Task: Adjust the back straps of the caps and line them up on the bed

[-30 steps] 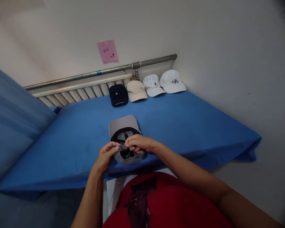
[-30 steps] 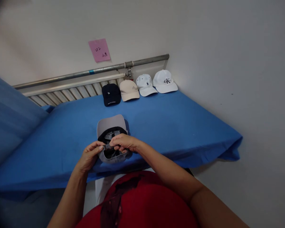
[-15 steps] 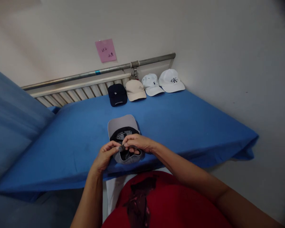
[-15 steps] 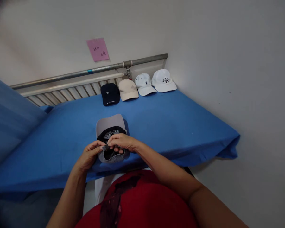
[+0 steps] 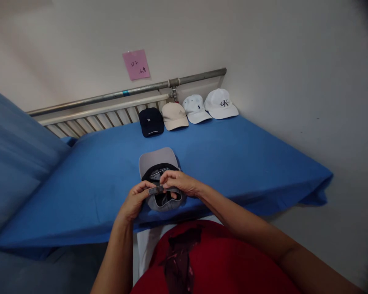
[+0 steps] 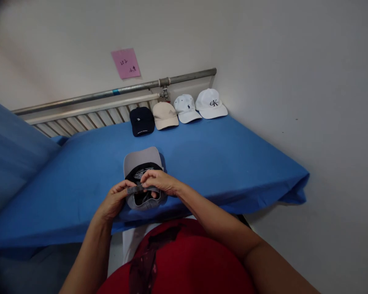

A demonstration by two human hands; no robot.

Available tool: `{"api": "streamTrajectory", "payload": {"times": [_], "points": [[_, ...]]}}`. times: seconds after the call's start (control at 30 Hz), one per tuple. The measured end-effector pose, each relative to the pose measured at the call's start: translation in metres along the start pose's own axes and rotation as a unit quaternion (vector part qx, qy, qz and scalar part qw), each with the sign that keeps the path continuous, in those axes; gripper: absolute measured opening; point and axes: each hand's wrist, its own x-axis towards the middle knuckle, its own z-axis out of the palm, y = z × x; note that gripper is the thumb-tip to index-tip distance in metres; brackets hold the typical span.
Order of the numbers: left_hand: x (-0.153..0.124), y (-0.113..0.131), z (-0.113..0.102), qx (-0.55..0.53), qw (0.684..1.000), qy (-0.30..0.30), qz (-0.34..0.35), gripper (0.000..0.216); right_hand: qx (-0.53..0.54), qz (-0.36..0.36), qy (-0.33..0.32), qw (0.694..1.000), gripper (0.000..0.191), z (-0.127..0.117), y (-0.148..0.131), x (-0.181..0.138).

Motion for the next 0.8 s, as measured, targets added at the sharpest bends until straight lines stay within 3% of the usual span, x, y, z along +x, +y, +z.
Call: {"api": "streamTrajectory", "payload": {"times": [0.8], "points": [[0.0018, 0.0019, -0.0021, 0.025, 0.999, -0.009, -0.024, 0.015, 0.030, -0.038, 0.011, 0.999, 0.018, 0.0032, 0.0059, -0.0019]]}}
